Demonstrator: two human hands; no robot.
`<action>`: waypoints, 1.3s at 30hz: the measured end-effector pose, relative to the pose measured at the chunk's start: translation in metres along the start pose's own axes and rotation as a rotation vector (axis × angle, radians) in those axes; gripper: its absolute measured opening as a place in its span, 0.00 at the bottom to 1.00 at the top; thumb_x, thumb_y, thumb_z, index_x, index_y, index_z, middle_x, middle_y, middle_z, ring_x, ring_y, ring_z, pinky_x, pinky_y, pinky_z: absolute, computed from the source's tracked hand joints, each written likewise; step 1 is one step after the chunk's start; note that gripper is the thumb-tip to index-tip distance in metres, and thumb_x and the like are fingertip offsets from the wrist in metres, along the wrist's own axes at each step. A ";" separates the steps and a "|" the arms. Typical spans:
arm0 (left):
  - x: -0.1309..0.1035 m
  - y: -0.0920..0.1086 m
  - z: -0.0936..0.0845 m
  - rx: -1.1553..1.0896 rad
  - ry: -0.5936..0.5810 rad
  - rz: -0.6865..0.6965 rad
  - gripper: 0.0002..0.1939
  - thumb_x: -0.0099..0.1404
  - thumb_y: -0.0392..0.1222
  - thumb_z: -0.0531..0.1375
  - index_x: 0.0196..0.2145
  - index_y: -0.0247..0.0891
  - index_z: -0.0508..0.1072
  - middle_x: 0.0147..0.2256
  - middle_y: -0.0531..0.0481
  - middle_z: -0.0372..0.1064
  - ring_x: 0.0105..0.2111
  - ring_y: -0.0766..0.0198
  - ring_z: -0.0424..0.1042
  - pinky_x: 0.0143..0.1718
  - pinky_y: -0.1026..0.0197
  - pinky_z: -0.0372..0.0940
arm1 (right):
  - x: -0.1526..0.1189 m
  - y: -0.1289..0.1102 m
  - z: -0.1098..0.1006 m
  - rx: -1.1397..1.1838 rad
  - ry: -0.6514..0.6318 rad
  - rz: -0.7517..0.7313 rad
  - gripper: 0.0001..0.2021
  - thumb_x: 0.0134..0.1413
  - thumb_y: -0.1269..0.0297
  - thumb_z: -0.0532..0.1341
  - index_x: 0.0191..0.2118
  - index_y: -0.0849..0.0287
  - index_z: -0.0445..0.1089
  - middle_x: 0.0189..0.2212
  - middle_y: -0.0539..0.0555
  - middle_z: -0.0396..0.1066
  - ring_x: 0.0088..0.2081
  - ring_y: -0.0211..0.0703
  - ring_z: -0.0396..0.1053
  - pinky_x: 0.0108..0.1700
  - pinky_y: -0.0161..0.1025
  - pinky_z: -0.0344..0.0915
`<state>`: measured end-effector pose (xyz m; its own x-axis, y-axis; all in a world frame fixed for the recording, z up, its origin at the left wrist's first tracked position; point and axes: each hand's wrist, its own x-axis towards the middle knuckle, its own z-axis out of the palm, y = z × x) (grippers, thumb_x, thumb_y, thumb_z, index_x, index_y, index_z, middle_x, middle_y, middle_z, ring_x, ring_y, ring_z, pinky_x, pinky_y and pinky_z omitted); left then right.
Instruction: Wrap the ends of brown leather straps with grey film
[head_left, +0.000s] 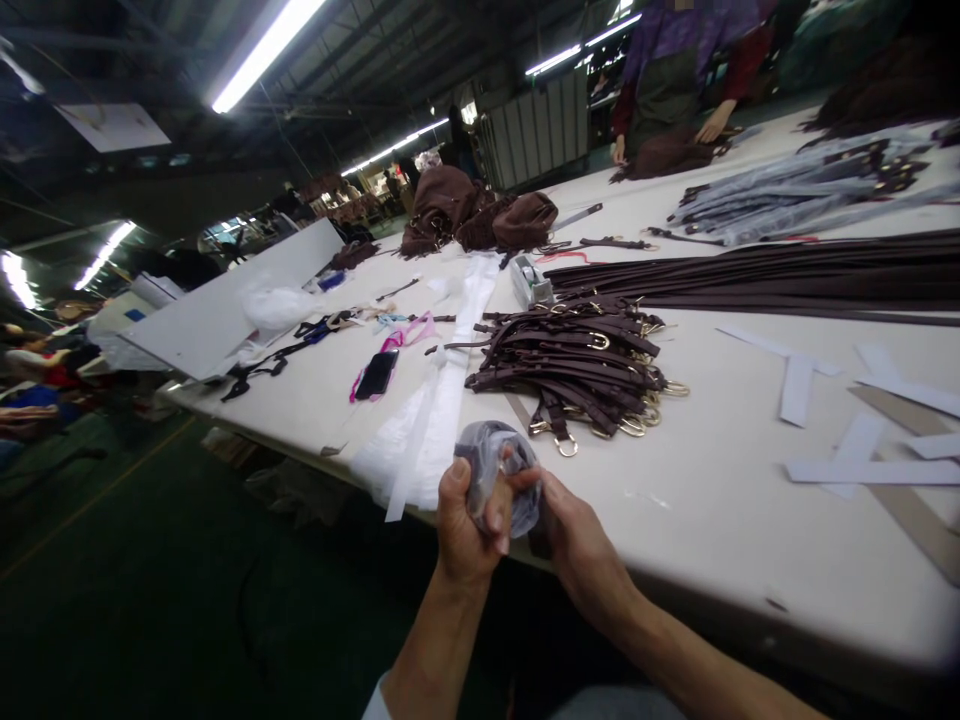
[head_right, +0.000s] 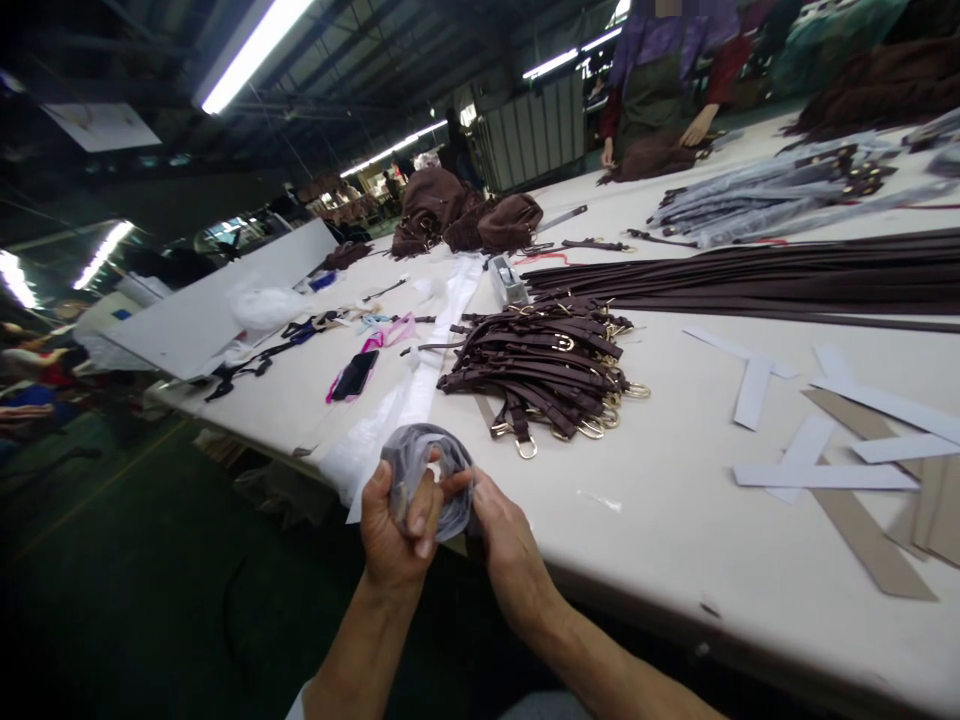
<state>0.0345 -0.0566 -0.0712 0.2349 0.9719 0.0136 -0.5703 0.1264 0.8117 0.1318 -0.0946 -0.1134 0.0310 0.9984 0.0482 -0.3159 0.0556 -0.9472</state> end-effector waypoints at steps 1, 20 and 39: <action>0.000 -0.003 0.002 0.019 0.011 0.033 0.20 0.63 0.51 0.53 0.34 0.30 0.75 0.09 0.60 0.56 0.08 0.73 0.57 0.32 0.61 0.69 | -0.001 0.001 0.001 -0.024 0.008 -0.022 0.18 0.62 0.55 0.47 0.50 0.58 0.64 0.46 0.55 0.69 0.47 0.46 0.66 0.51 0.43 0.62; 0.040 -0.055 -0.002 1.156 -0.694 0.031 0.16 0.65 0.49 0.53 0.45 0.36 0.66 0.40 0.46 0.69 0.40 0.61 0.67 0.42 0.60 0.61 | 0.019 -0.011 -0.152 -1.453 -0.346 -1.093 0.22 0.61 0.76 0.47 0.60 0.67 0.53 0.43 0.64 0.65 0.46 0.52 0.63 0.44 0.50 0.67; 0.025 -0.108 -0.013 1.584 -0.937 0.559 0.06 0.61 0.38 0.54 0.36 0.39 0.69 0.30 0.50 0.68 0.36 0.62 0.67 0.55 0.50 0.50 | 0.004 -0.020 -0.223 -1.357 -0.563 -0.629 0.28 0.56 0.53 0.57 0.59 0.59 0.57 0.51 0.64 0.63 0.47 0.49 0.63 0.47 0.47 0.61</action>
<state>0.0919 -0.0433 -0.1664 0.8988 0.3626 0.2463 0.2823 -0.9086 0.3077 0.3498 -0.0950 -0.1651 -0.6099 0.7175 0.3365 0.6599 0.6949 -0.2856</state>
